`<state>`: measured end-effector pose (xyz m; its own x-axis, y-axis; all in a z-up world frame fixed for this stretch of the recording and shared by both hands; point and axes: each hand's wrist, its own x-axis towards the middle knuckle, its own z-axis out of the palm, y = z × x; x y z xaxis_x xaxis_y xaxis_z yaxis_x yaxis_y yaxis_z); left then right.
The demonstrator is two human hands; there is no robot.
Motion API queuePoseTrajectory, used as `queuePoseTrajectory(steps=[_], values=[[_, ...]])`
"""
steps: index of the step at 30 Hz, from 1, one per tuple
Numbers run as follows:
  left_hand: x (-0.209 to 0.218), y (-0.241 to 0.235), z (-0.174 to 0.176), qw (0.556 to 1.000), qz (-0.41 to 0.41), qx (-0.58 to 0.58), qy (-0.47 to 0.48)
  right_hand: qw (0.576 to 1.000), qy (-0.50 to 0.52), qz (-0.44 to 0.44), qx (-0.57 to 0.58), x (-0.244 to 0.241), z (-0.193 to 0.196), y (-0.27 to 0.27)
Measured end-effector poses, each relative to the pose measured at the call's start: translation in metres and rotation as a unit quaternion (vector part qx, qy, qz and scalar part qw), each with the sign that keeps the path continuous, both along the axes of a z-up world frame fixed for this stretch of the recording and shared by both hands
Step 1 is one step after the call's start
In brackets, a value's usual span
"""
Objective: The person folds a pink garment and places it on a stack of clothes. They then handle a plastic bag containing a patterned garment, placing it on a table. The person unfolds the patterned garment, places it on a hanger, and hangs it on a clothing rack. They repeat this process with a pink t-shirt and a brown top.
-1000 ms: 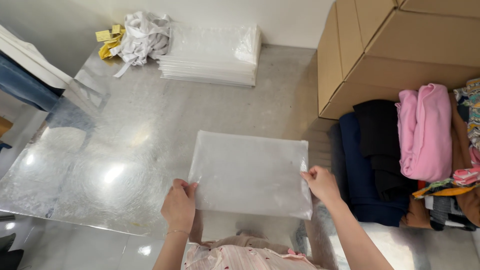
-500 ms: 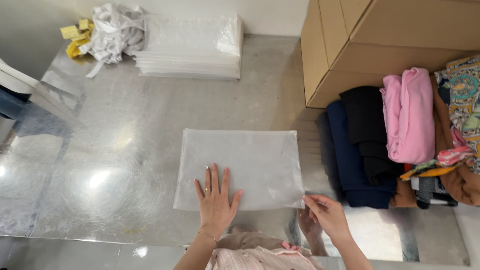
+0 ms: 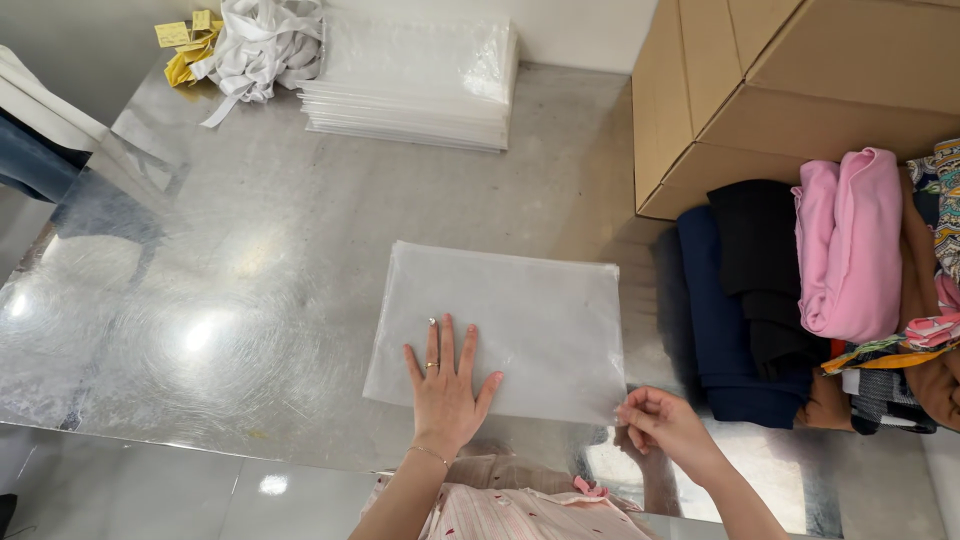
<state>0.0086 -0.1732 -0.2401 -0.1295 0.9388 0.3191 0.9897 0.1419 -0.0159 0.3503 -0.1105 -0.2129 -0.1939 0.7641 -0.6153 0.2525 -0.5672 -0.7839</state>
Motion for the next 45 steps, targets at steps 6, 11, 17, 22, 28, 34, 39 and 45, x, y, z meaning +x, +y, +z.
queuePoseTrajectory(steps=[6, 11, 17, 22, 28, 34, 39, 45], values=[[0.001, -0.001, -0.001, 1.0, -0.005, 0.011, 0.005, 0.889, -0.379, 0.021, 0.256, 0.002, 0.008, 0.009], [0.001, 0.0, 0.001, 0.999, -0.015, 0.024, -0.026, 0.864, -0.257, 0.072, 0.426, -0.124, 0.024, -0.007], [-0.014, -0.004, 0.0, 0.998, -0.018, 0.022, -0.057, 0.695, -0.369, 0.224, 0.576, -0.142, -0.026, -0.011], [-0.06, -0.023, -0.001, 0.994, 0.06, 0.008, -0.09, 0.713, -0.505, 0.178, 0.452, -0.082, -0.046, -0.007], [-0.092, -0.023, 0.005, 0.975, 0.161, 0.024, -0.149, 0.751, -0.387, 0.026, 0.534, -0.063, -0.031, 0.01], [-0.114, 0.03, 0.031, 0.825, 0.286, -0.142, -0.466, 0.937, -0.329, -0.056, 0.102, -0.057, -0.021, 0.07], [-0.138, 0.059, 0.016, 0.794, 0.258, -0.135, -0.533, 0.964, -0.228, -0.082, 0.11, -0.04, -0.051, 0.1], [-0.202, 0.123, 0.064, 0.759, 0.237, 0.004, -0.607, 0.937, -0.148, -0.201, 0.246, -0.104, -0.062, 0.161]])
